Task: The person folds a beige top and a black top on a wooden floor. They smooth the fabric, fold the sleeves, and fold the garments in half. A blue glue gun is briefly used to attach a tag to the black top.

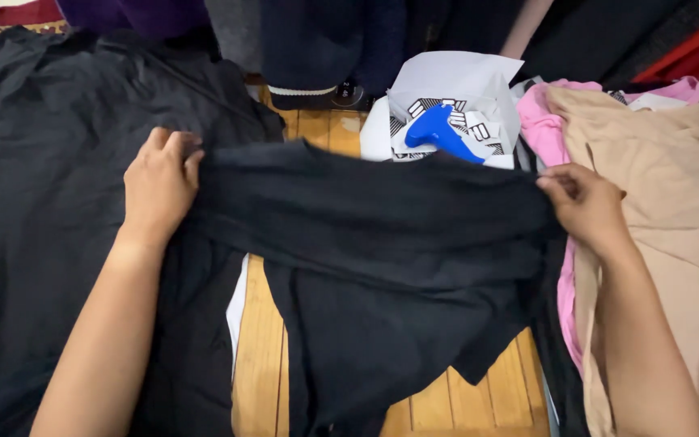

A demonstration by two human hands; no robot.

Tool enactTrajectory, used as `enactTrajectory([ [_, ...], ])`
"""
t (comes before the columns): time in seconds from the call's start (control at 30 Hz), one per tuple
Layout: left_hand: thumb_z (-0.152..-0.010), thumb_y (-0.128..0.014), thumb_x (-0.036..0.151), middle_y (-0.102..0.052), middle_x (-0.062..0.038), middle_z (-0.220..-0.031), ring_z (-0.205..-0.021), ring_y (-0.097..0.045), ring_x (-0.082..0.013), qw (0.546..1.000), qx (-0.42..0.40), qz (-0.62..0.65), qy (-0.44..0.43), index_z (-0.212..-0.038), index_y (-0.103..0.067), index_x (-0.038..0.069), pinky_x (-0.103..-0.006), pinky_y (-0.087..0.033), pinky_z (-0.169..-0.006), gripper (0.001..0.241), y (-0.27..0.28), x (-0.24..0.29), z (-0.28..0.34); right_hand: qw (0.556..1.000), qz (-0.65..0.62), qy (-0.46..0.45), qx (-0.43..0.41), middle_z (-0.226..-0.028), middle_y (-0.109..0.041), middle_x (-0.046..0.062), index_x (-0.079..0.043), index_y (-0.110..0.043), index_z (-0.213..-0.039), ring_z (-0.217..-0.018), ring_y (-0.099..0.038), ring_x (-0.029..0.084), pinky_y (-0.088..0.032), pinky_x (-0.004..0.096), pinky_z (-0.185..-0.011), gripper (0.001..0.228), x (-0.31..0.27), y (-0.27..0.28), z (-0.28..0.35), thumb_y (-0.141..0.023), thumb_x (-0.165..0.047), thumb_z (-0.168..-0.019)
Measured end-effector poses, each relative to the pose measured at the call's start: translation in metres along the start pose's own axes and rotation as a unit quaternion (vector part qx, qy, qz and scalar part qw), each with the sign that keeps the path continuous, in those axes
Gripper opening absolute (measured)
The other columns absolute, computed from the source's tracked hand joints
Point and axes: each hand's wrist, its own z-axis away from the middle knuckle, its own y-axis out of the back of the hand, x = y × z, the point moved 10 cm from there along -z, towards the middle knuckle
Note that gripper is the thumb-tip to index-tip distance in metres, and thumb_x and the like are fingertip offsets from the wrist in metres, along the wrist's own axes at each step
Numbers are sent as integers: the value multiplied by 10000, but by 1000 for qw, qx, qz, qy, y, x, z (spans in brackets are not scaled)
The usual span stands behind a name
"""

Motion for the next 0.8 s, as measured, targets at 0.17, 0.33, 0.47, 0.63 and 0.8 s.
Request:
enactTrajectory([
  [0.17,-892,-771,192,-667,-99,-939,-902,-634,-321,988,-34,49,-139,-940,-697,123,-449,-484,-809,112,22,107,11,992,97,80,-9,-1059,-660,69,-109,-729,-1098,-736,-606,187,-487,322,-820,135,-82,21,25,-774,-183,-995],
  [0.33,-800,-442,1004,-733,44,-775,-750,-718,-187,862,-439,-244,-68,-755,-775,236,-318,-482,-581,838,-95,132,116,917,185,-29,-352,-1141,-771,-31,-233,-745,-1171,-1027,-719,151,-539,317,-923,466,-95,-46,67,-778,-510,-797],
  [0.47,-833,-410,988,-661,80,-615,-559,-638,-115,874,-394,-283,16,-582,-684,273,-256,-341,-472,806,-108,113,113,876,326,-65,-350,-1327,-630,64,-195,-621,-1333,-1316,-563,285,-486,446,-1043,667,-37,-69,65,-789,-556,-799],
  [0.63,-885,-707,449,-771,-150,-855,-881,-762,-397,929,-366,21,59,-953,-756,150,-538,-609,-709,310,-139,103,90,904,250,-25,-347,-1127,-797,185,-106,-775,-1171,-1140,-707,417,-538,533,-1017,354,-56,-69,57,-704,-319,-898],
  [0.8,-1056,-606,298,-657,46,-874,-829,-561,-60,839,-207,456,213,-950,-662,155,-245,-465,-804,187,-88,53,36,961,-136,-172,-169,-1062,-654,20,-134,-599,-1178,-963,-594,132,-429,275,-854,227,-34,-36,31,-593,-301,-1025],
])
